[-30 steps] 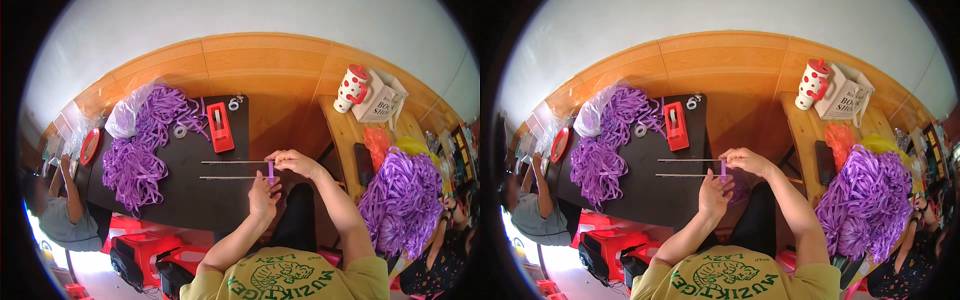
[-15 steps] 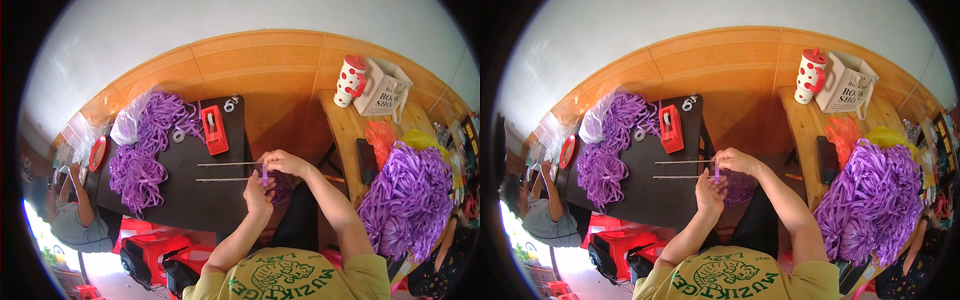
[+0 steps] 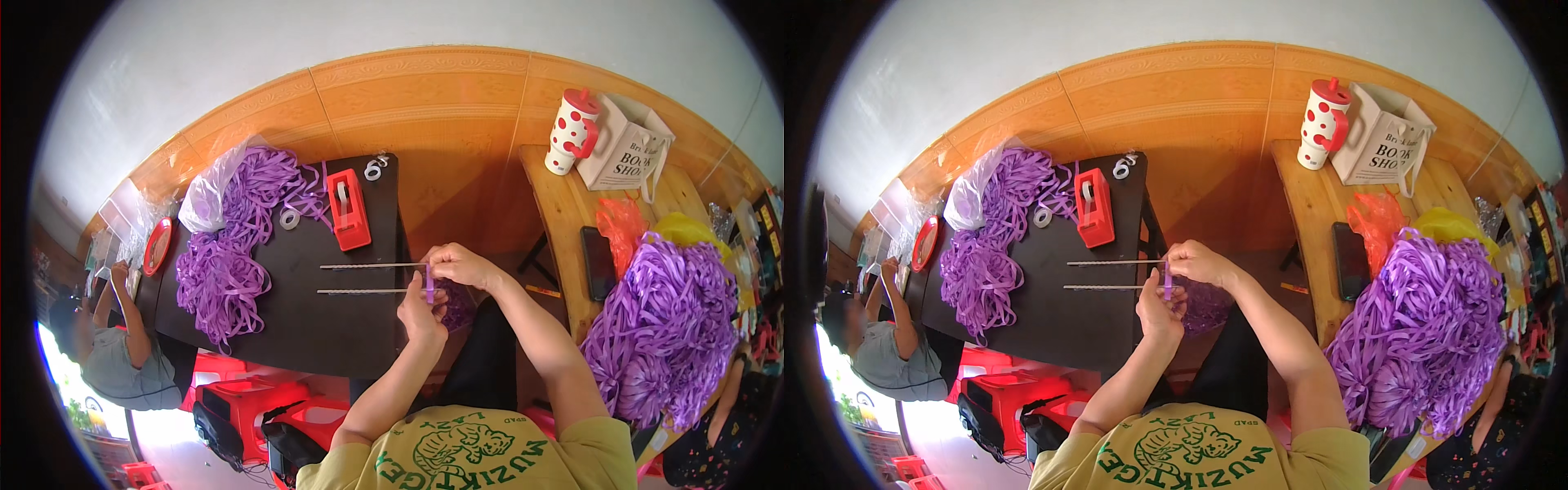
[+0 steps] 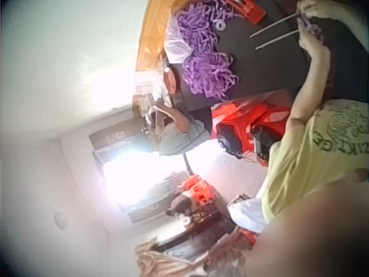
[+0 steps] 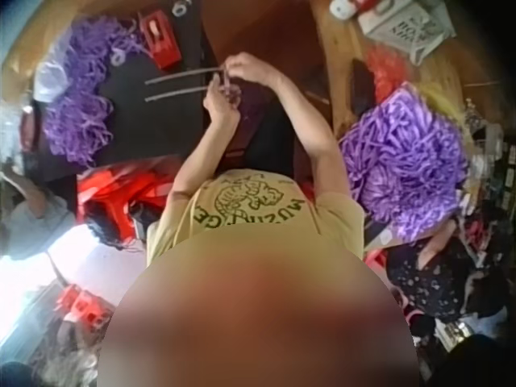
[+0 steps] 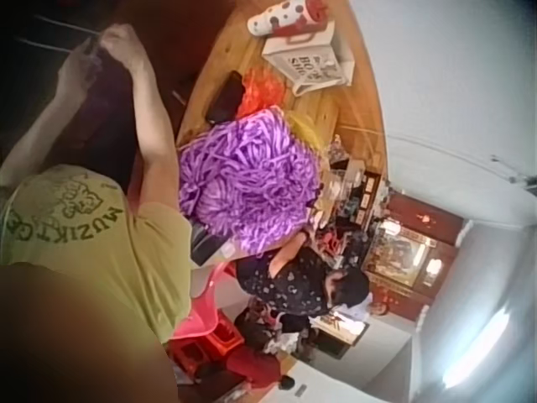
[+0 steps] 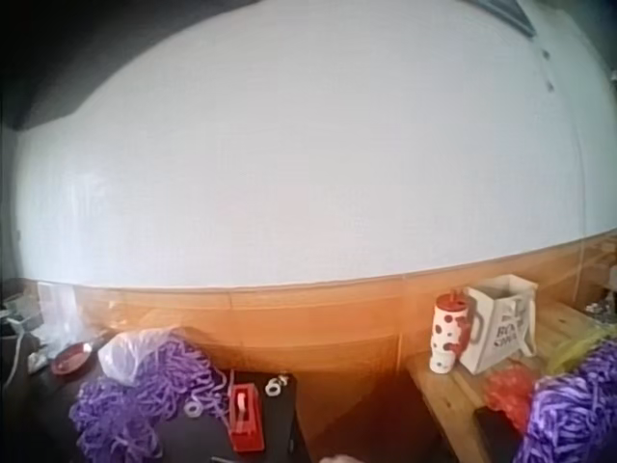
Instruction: The person is winding purple ribbons around a two-pronged metal tool to create decorative tassels or fringe.
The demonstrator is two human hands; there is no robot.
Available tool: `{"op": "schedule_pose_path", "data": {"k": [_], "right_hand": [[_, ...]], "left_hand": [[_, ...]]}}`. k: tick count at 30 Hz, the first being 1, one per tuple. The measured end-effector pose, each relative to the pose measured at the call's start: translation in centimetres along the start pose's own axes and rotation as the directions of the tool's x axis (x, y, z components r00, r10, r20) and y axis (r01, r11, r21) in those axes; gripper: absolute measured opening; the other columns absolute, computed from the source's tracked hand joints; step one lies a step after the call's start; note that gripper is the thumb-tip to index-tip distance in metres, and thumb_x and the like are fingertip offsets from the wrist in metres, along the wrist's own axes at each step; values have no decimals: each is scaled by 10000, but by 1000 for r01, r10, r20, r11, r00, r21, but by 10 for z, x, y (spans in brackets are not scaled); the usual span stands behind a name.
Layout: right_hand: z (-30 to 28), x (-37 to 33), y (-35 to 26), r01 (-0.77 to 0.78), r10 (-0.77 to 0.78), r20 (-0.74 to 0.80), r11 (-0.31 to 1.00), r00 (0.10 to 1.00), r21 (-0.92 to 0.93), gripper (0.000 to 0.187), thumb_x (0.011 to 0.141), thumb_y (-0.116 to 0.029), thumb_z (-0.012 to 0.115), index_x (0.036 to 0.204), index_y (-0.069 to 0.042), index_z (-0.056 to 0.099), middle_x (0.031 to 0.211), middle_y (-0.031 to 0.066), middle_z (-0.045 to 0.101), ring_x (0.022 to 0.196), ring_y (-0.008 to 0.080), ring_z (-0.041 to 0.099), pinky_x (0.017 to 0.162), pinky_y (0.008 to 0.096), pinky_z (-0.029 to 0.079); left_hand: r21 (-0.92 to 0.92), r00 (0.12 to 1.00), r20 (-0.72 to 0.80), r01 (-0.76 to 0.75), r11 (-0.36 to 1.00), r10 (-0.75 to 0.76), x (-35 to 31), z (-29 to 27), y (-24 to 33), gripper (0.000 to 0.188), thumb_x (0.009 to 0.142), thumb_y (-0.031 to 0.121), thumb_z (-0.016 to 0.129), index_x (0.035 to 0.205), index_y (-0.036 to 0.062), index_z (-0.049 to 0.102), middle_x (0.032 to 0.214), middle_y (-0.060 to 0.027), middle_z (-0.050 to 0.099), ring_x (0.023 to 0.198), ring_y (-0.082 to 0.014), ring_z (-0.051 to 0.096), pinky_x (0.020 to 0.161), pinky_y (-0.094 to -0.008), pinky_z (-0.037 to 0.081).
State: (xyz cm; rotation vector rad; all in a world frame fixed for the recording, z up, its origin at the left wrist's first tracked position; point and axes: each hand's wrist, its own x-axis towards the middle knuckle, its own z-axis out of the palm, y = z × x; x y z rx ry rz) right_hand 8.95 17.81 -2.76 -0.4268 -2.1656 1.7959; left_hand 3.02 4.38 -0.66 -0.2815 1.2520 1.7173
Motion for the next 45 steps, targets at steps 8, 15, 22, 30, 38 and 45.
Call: {"op": "schedule_pose_path", "data": {"k": [8, 15, 22, 30, 38, 45], "right_hand": [[2, -2, -1, -25, 27, -47, 999, 999, 39, 179, 738, -76, 557, 599, 32, 527, 741, 85, 553, 657, 123, 468, 584, 298, 372], [1, -2, 0, 7, -10, -69, 999, 998, -42, 162, 739, -87, 568, 646, 45, 573, 729, 94, 575, 663, 115, 495, 585, 293, 391], [-3, -8, -15, -31, 4, -143, 983, 990, -183, 325, 805, -224, 633, 638, 53, 599, 498, 80, 509, 486, 112, 447, 503, 300, 381], [-9, -19, -9, -228, 189, -314, 970, 930, -89, 450, 845, -353, 651, 601, 22, 616, 499, 41, 506, 509, 81, 431, 494, 284, 353], [9, -38, 1, -113, 183, -246, 955, 952, 275, 200, 843, -165, 675, 718, -12, 648, 699, 2, 615, 667, 52, 525, 618, 206, 410], [9, -43, 4, -66, 146, -243, 949, 959, 308, 89, 852, -76, 629, 833, 6, 660, 783, 21, 650, 725, 57, 560, 673, 211, 447]], "left_hand": [[40, 998, -32, -48, 998, 49, 5, 5, -3, 244, 866, 311, 623, 790, 95, 539, 643, -59, 565, 579, -177, 548, 547, -301, 400], [-5, 994, -22, -103, 995, 103, 15, 4, -9, 194, 863, 212, 635, 789, 60, 539, 622, -48, 568, 509, -132, 537, 455, -230, 354], [-1, 994, 7, -113, 994, 113, 16, 0, -8, 173, 870, 194, 627, 806, 60, 537, 627, -40, 573, 513, -124, 542, 450, -230, 356], [29, 996, 5, -87, 996, 87, 12, 2, -6, 105, 881, 178, 599, 900, 76, 580, 674, -23, 563, 558, -140, 551, 491, -261, 401], [7, 997, 10, -82, 997, 82, 15, 0, -6, 187, 896, 252, 598, 836, 79, 561, 629, -41, 558, 545, -157, 543, 505, -283, 393], [7, 998, 3, -60, 998, 60, 13, 2, -5, 236, 885, 294, 615, 821, 75, 553, 620, -49, 565, 531, -164, 539, 500, -284, 390]]}}
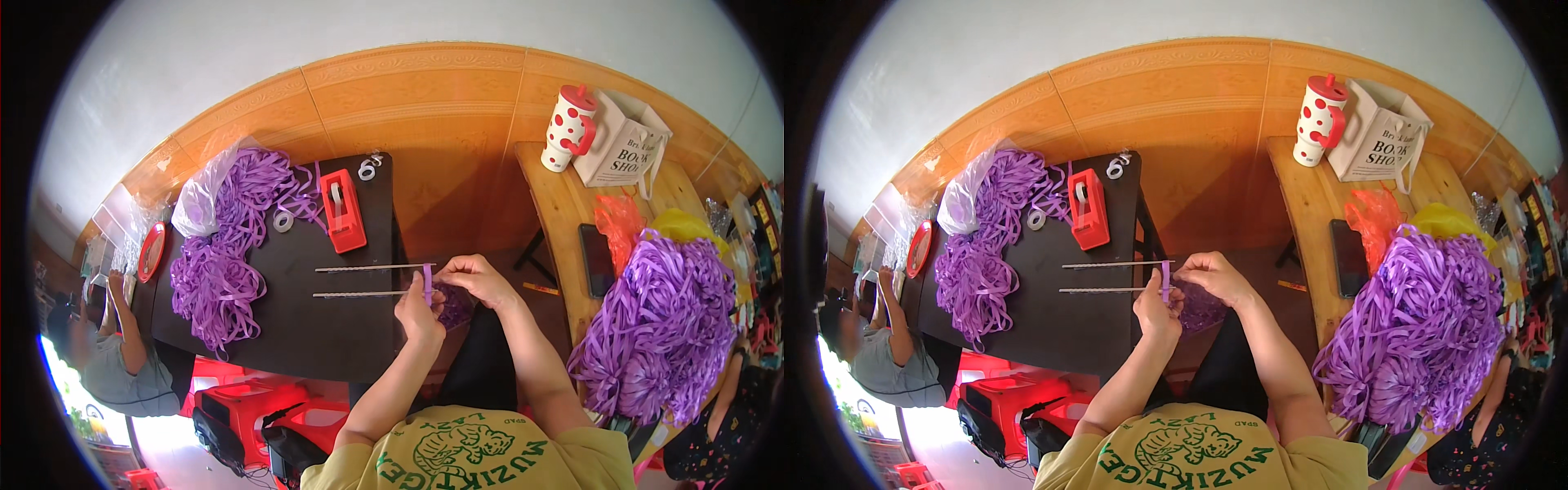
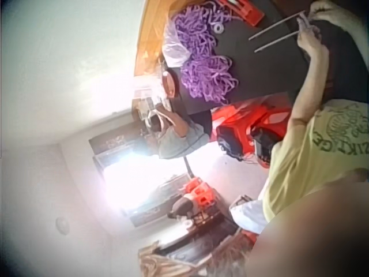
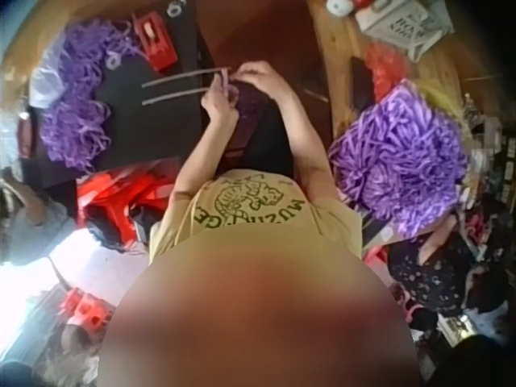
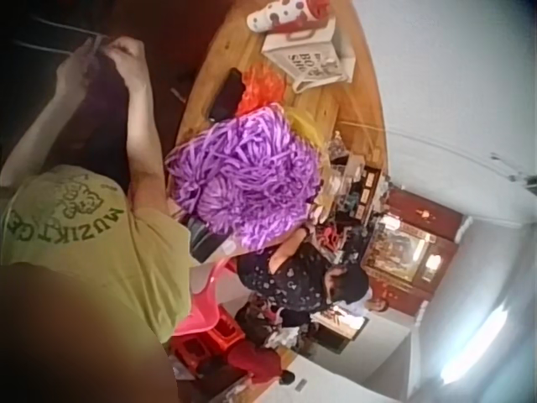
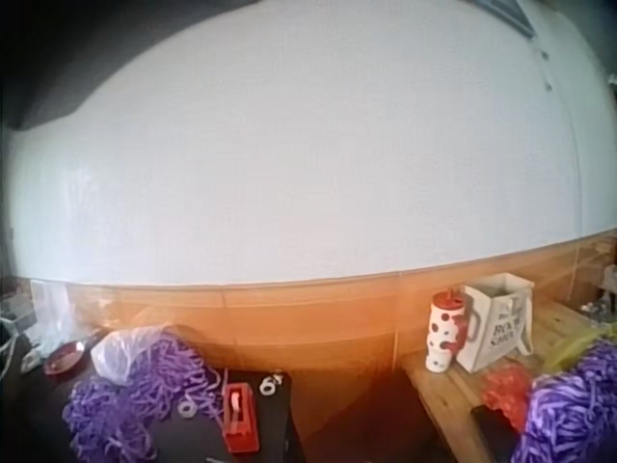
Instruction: The person is winding purple ribbons around a two-pronged metal tool to create decorative tassels or fringe.
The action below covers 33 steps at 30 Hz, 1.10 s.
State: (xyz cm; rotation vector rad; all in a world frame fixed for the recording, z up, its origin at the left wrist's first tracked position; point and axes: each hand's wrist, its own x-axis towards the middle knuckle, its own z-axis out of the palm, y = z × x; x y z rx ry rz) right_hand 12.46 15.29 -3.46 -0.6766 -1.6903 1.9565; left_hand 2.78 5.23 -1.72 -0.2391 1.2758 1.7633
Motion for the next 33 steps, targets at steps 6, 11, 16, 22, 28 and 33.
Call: {"op": "schedule_pose_path", "data": {"k": [6, 11, 16, 22, 28, 33], "right_hand": [[-4, 0, 4, -11, 12, 36, 1000, 999, -26, 91, 870, -77, 606, 843, -4, 653, 788, 4, 637, 735, 54, 548, 694, 209, 443], [-5, 8, 25, -24, 14, 117, 996, 993, 82, 88, 887, -91, 594, 889, -15, 638, 824, -7, 630, 751, 56, 542, 703, 208, 438], [7, 22, 33, -52, 1, 245, 978, 970, 203, 83, 898, -90, 578, 889, -20, 621, 862, 4, 636, 792, 71, 558, 726, 219, 447], [21, 31, 29, -74, -31, 319, 948, 947, 311, 35, 861, -38, 574, 875, -17, 598, 1027, 131, 629, 866, 136, 594, 759, 246, 477], [20, 45, 41, -215, -14, 432, 852, 902, 477, 70, 796, -35, 614, 861, -29, 589, 1125, 199, 583, 981, 220, 587, 850, 306, 477], [25, 59, 48, -65, -250, 488, 839, 836, 540, 121, 797, -139, 625, 841, -29, 599, 1119, 215, 580, 1047, 289, 566, 875, 353, 477]], "left_hand": [[14, 1000, 10, -27, 1000, 27, 5, -3, -3, 145, 879, 210, 600, 836, 77, 563, 637, -44, 571, 541, -157, 552, 491, -279, 391], [2, 999, 37, -36, 999, 36, 5, -5, -5, 119, 879, 191, 581, 875, 73, 565, 657, -45, 577, 548, -155, 552, 499, -277, 390], [-82, 997, 74, 42, 996, -36, 0, -11, -3, 108, 879, 174, 567, 888, 66, 563, 677, -46, 582, 586, -161, 564, 557, -278, 412], [-141, 987, 146, -47, 989, 68, -2, -17, -12, 131, 860, 123, 604, 765, 39, 577, 715, -80, 641, 597, -155, 604, 537, -239, 443], [-289, 970, 190, -94, 953, 153, -4, -18, -17, 111, 866, 66, 613, 769, 13, 602, 796, -96, 658, 674, -159, 623, 653, -253, 480], [-356, 951, 224, -124, 926, 214, 3, -22, -22, 90, 855, 38, 614, 794, -28, 613, 846, -121, 655, 785, -196, 630, 745, -278, 488]]}}
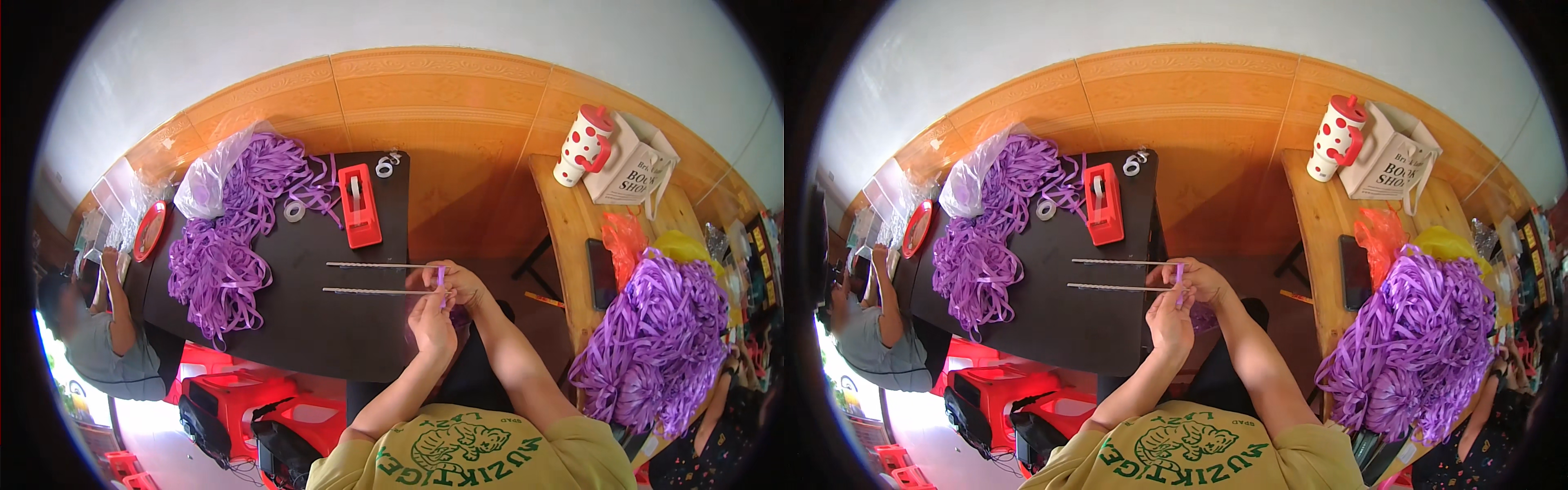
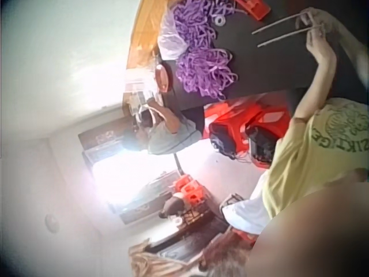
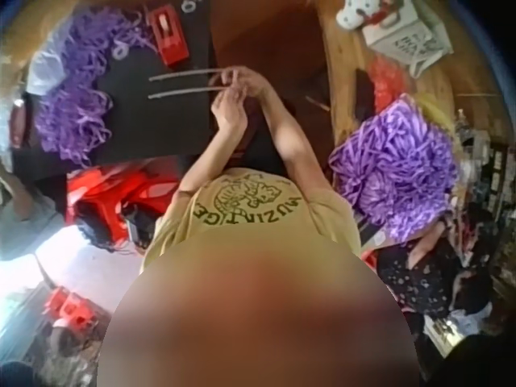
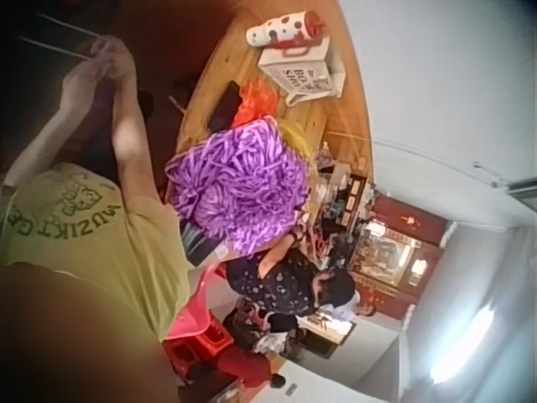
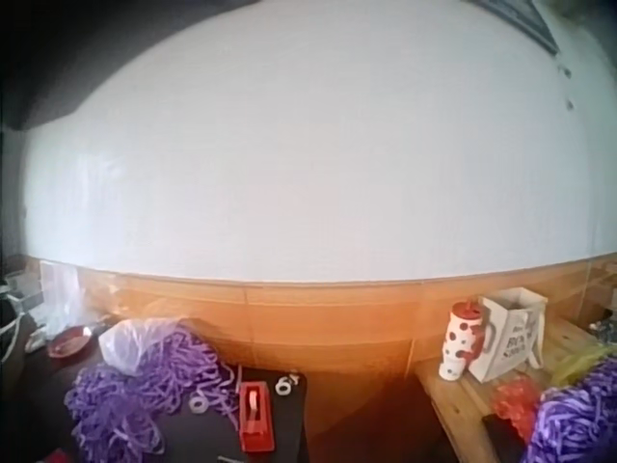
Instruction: The person is winding purple ribbons around a two-pronged metal tool to create decorative tassels or fringe.
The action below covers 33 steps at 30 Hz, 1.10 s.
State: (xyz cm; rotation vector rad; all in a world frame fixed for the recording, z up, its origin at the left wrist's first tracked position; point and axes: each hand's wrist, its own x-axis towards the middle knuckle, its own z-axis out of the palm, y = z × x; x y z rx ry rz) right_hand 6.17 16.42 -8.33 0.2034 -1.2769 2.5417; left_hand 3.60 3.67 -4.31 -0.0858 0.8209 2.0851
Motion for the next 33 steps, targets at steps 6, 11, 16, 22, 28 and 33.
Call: {"op": "schedule_pose_path", "data": {"k": [6, 11, 16, 22, 28, 33], "right_hand": [[0, -1, 2, -75, 84, -64, 989, 994, 127, 139, 798, -140, 630, 838, -8, 609, 1125, 228, 575, 1031, 313, 584, 878, 382, 495], [0, 1, 4, -66, 71, -21, 982, 997, 175, 147, 796, -125, 632, 861, 6, 610, 1131, 234, 572, 1025, 322, 590, 878, 386, 499], [0, 0, 3, -81, 89, -57, 989, 994, 127, 172, 790, -114, 634, 905, 15, 621, 1143, 230, 570, 1024, 315, 593, 905, 388, 482], [11, 1, -21, -180, 162, -270, 983, 949, -46, 212, 810, -109, 631, 990, 4, 643, 1102, 176, 609, 1013, 242, 591, 889, 338, 470], [52, 15, -87, -225, -156, -411, 639, 898, -735, 121, 864, -97, 604, 941, -35, 672, 1162, 113, 590, 1071, 200, 530, 933, 302, 398], [97, 55, -100, -249, 396, -386, -356, 833, -901, 178, 894, -194, 547, 1010, -186, 682, 1403, 125, 376, 1291, 324, 270, 1001, 527, 296]], "left_hand": [[-37, 999, 24, 24, 999, -24, 3, -5, 0, 56, 837, 6, 609, 816, -44, 622, 908, -130, 651, 843, -210, 628, 771, -276, 482], [-77, 999, 35, 20, 997, -18, 8, -10, -4, 47, 835, -7, 600, 817, -42, 623, 908, -126, 652, 852, -214, 628, 772, -277, 483], [-106, 999, 51, 17, 994, -11, 11, -13, -8, 44, 831, -12, 599, 803, -30, 627, 911, -124, 654, 854, -210, 629, 786, -278, 477], [-151, 994, 102, -30, 988, 45, 9, -10, -7, 68, 828, 5, 608, 764, 0, 629, 918, -101, 660, 853, -173, 619, 812, -267, 454], [-61, 998, 43, -44, 997, 46, 8, -9, -7, 66, 824, 11, 617, 769, 18, 651, 904, -93, 657, 848, -183, 616, 803, -288, 452], [-68, 999, 35, -27, 997, 30, 11, -12, -8, 72, 827, 27, 623, 759, 28, 649, 881, -75, 662, 815, -145, 596, 794, -259, 436]]}}
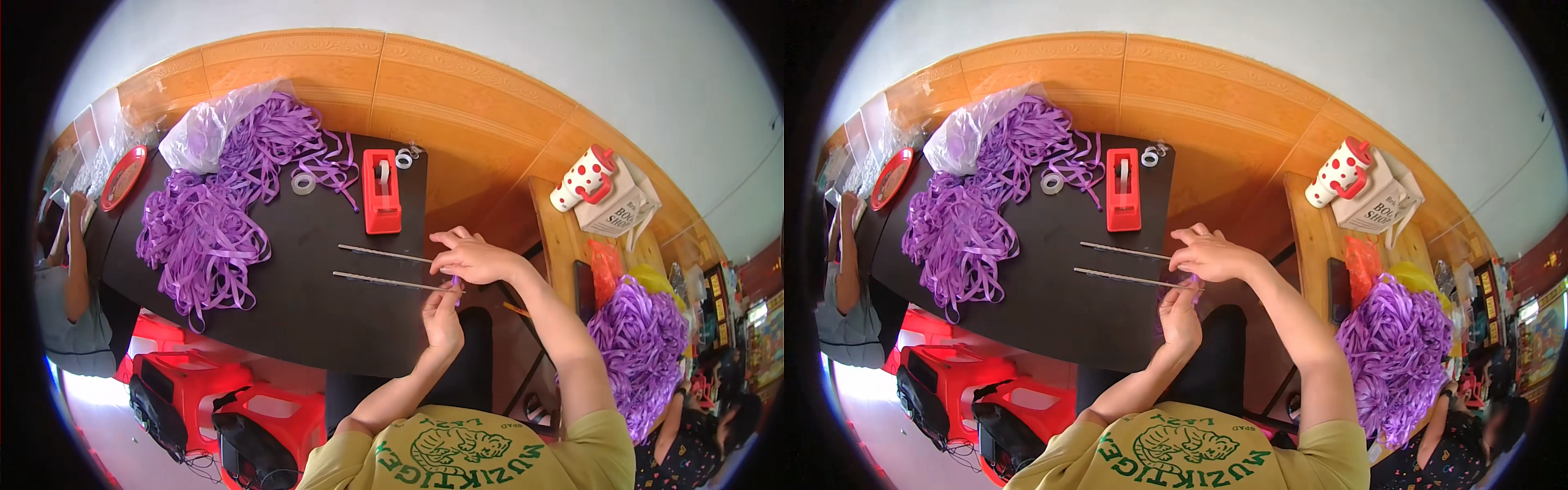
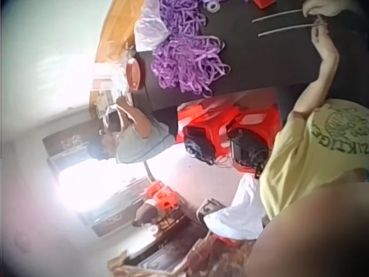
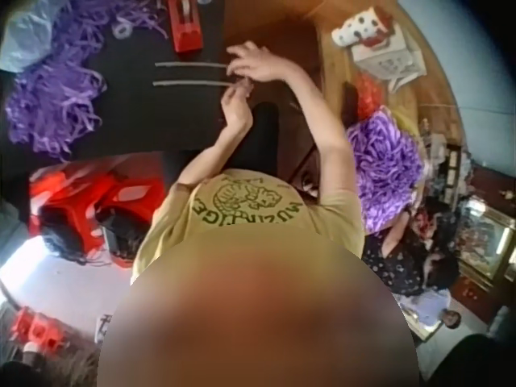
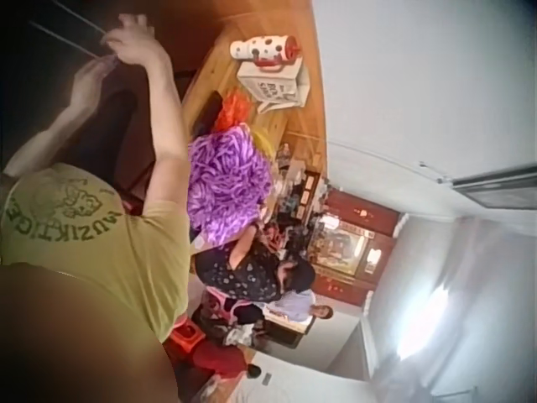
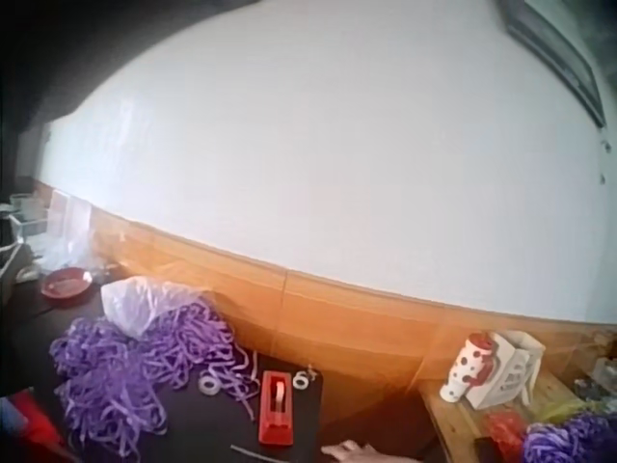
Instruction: The person is winding purple ribbons around a two-pronged metal tool to create decorative tassels or fringe.
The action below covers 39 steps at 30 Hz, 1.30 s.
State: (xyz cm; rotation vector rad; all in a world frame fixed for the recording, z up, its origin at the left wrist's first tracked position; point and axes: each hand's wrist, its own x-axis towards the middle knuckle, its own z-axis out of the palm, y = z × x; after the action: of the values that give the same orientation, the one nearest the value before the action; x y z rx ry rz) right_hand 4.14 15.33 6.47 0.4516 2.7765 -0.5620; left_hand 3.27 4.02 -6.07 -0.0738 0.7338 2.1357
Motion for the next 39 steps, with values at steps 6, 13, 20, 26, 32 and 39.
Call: {"op": "schedule_pose_path", "data": {"k": [6, 13, 20, 26, 32, 39], "right_hand": [[-17, 22, -13, -37, 95, 302, 981, 948, -192, 215, 832, -276, 585, 1014, -213, 681, 1210, 88, 461, 1241, 290, 312, 945, 551, 311], [-16, 30, -9, 20, 31, 372, 991, 928, -133, 126, 776, -251, 613, 850, -158, 655, 1035, 27, 504, 1140, 249, 364, 855, 488, 341], [-7, 22, 9, 56, -53, 285, 998, 957, -5, 87, 790, -212, 611, 831, -143, 644, 995, 17, 503, 1112, 243, 374, 863, 476, 342], [10, 8, 34, 176, -192, 71, 967, 979, 185, 115, 807, -224, 602, 833, -118, 640, 1233, 101, 494, 1217, 291, 338, 968, 480, 317], [26, -9, 44, 297, -260, -153, 899, 953, 321, 93, 840, -148, 594, 787, -82, 634, 1379, 161, 405, 1238, 309, 341, 1030, 434, 277], [51, -21, 64, 419, -234, -377, 723, 896, 549, 62, 843, -59, 617, 808, -97, 653, 1426, 125, 374, 1273, 280, 349, 1029, 411, 292]], "left_hand": [[8, 998, 50, -35, 999, 35, -2, 1, -2, 56, 823, 35, 630, 778, 20, 659, 864, -66, 669, 809, -127, 590, 789, -253, 432], [-4, 998, 60, -29, 1000, 29, 0, -1, -1, 56, 824, 44, 630, 797, 5, 660, 868, -77, 672, 829, -133, 599, 799, -254, 433], [-8, 997, 63, -33, 999, 33, 1, -1, -3, 45, 818, 28, 625, 805, 0, 659, 883, -96, 670, 826, -156, 609, 805, -264, 444], [-5, 998, 65, -25, 1000, 25, 2, 0, -4, 50, 823, 23, 613, 837, -1, 655, 894, -103, 668, 837, -175, 617, 820, -297, 452], [-11, 996, 80, -25, 1000, 25, 3, -3, -2, 58, 825, 11, 607, 859, -14, 648, 903, -107, 664, 857, -197, 621, 827, -310, 453], [12, 997, 77, 7, 1000, -8, 2, -1, 2, 81, 833, 7, 603, 891, -26, 649, 919, -112, 661, 860, -199, 616, 822, -299, 453]]}}
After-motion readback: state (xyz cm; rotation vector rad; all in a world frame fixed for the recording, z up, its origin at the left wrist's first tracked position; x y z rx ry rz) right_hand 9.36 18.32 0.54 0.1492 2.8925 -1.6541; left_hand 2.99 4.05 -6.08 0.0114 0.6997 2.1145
